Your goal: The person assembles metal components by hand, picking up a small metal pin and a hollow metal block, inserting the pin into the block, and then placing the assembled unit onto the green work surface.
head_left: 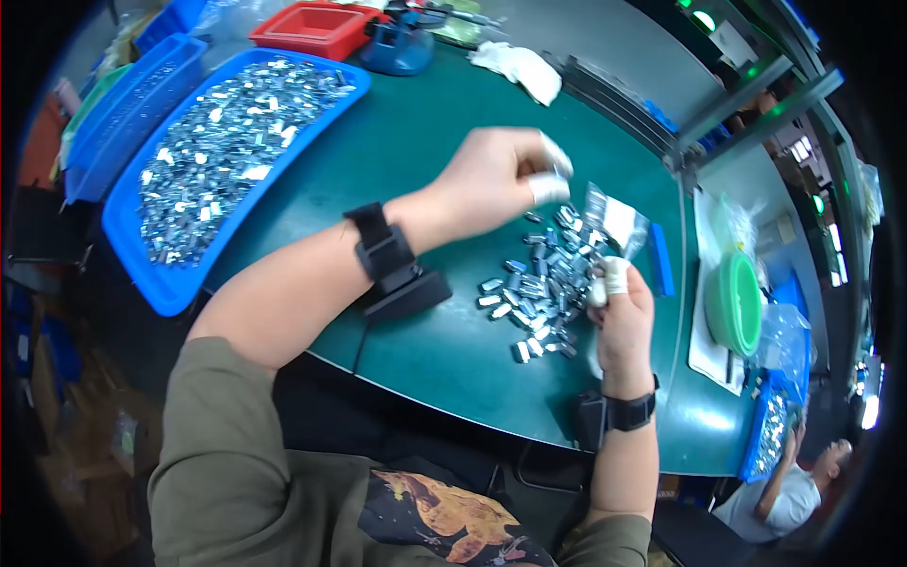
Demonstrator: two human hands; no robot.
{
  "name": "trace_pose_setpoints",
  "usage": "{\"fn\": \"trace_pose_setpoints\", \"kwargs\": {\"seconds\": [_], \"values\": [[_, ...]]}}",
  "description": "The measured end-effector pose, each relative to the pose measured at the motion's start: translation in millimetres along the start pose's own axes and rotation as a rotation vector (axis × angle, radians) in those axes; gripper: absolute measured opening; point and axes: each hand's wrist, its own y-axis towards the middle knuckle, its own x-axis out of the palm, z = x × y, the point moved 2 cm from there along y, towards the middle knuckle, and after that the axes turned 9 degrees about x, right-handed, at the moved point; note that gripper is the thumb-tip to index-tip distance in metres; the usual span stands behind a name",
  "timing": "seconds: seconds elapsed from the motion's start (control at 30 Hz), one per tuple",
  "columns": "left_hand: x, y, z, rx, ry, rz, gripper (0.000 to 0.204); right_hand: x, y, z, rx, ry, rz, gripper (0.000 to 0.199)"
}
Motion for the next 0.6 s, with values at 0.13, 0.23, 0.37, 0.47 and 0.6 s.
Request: {"fn": "trace_pose_setpoints", "kwargs": {"seconds": [0.13,0.23,0.37,0.47,0.6], "values": [[-78.2,19.5,-46.8,-0.02,0.33,0.538,0.022,4.2,3.2,2.0,-0.018,-0.003,0.018,0.02],[-156.7,13.6,-64.6,-0.086,0.357,0.96,0.025,3.7,0.1,-1.0,-0.04,-0.02,0.026,0.02],[-221.0,-3.2,-63.7,0.027,0.665,1.458,0.037,11.8,2.6,-2.7,-0.07,-0.035,0.008,0.02],[-181.5,14.2,-59.5,0.089,0.757,1.065,0.036,5.5,4.0,-1.7,-0.07,-0.059,0.023,0.02],[-75.4,26.2,-43.8,-0.15,0.423,0.051,0.028,3.5,5.6,-0.2,-0.064,-0.051,0.031,0.02]]}}
